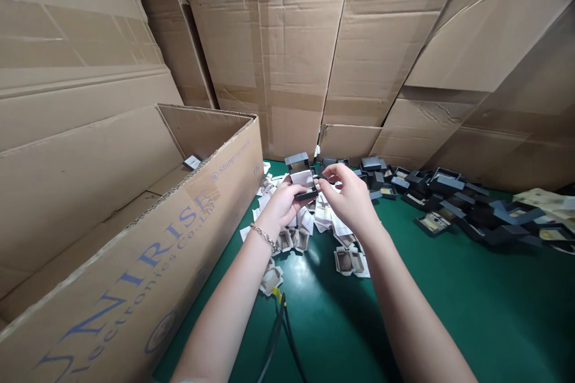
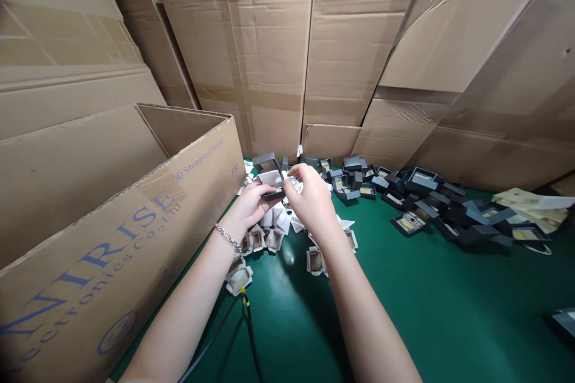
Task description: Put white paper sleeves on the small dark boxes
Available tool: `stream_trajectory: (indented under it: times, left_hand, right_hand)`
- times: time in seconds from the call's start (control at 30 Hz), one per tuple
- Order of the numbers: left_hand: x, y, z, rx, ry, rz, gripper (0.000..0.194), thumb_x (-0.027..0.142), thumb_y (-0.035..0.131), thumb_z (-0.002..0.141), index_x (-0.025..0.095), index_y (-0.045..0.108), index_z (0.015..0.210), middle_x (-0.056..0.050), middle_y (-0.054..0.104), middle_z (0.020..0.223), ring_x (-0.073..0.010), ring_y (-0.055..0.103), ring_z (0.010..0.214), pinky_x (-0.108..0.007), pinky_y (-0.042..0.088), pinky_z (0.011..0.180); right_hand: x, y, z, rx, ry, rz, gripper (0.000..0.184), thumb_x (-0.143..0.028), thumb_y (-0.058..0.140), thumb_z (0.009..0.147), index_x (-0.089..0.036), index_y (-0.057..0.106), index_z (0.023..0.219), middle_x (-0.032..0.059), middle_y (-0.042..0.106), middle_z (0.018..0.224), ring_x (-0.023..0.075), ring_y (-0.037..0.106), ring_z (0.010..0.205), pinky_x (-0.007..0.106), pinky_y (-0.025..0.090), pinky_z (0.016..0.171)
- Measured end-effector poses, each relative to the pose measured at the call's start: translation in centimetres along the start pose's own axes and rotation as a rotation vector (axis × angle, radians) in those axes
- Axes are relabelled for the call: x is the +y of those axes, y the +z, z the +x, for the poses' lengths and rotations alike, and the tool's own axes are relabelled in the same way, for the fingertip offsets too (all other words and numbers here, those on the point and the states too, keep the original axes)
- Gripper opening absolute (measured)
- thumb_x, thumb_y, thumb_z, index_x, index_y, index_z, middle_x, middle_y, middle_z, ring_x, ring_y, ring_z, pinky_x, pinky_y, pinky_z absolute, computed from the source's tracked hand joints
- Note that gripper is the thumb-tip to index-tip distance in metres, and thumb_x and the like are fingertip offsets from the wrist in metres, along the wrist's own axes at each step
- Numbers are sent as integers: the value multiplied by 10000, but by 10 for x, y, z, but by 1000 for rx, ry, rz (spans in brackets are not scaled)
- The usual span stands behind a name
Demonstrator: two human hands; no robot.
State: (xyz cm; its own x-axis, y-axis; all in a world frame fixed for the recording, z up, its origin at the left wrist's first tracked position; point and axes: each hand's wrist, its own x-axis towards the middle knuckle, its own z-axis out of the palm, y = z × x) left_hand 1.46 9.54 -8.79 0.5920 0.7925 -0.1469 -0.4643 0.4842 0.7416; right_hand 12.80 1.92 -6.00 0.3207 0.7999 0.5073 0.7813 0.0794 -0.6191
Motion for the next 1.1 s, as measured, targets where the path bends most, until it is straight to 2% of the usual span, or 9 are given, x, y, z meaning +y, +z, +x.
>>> stream_trajectory:
  times: [0.1,0.2,0.27,0.37,0.47,0.73,0.93,1.1]
  left_hand:
    - [-1,2,-1,-21,20,8,385,-67,507,627,129,567,952,-51,650,892,-172,636,859,-349,521,838]
    - [-3,2,-2,-32,30,53,409,-50,492,641,147,569,992,-47,645,907,-174,635,853,-354,530,818]
    - [-4,2,-2,-37,24,97,429,-46,486,649,160,565,1016,-44,641,921,-172,634,845,-357,533,807]
    - [-5,2,-2,-45,1,115,411,-38,517,656,163,554,1012,-48,637,935,-169,631,855,-364,528,822]
    - [-4,4,-2,-29,-16,91,334,-27,584,645,148,531,925,-50,634,911,-171,627,873,-361,518,844]
    - [-1,7,-5,-15,-12,80,322,9,671,611,144,470,823,-28,620,831,-169,627,857,-325,520,822]
    - [0,6,-6,-37,-31,135,258,-17,566,695,126,520,904,-51,632,869,-160,627,805,-325,521,790]
    - [-2,8,-6,-16,5,163,330,-26,496,730,129,576,1011,-60,644,895,-158,629,789,-326,517,777]
  right_hand:
    - [-3,0,-2,-86,-63,-81,138,-247,512,828,-185,606,908,21,608,778,142,551,712,241,392,647]
    - [-6,1,-4,-165,-82,-247,302,-249,515,841,-238,607,1129,3,605,702,139,522,600,232,323,544]
    - [-6,2,-5,-151,-90,-359,346,-245,507,847,-246,592,1183,10,620,709,145,520,575,238,280,513]
    - [-4,4,-4,-127,-103,-422,231,-231,504,848,-225,649,1028,18,646,740,156,557,614,245,285,529]
    - [-2,4,-4,-107,-112,-368,161,-193,527,822,-208,665,904,18,662,775,158,587,678,241,332,578]
    - [0,8,-5,-55,-138,-246,148,-177,536,810,-198,660,889,14,663,773,149,589,677,231,360,598]
    - [0,6,-3,-154,-21,-267,155,-203,525,824,-209,649,918,14,663,820,168,583,725,252,362,621]
    - [-1,7,-1,-174,-5,-295,165,-202,511,827,-203,646,922,23,660,830,176,577,743,262,352,631]
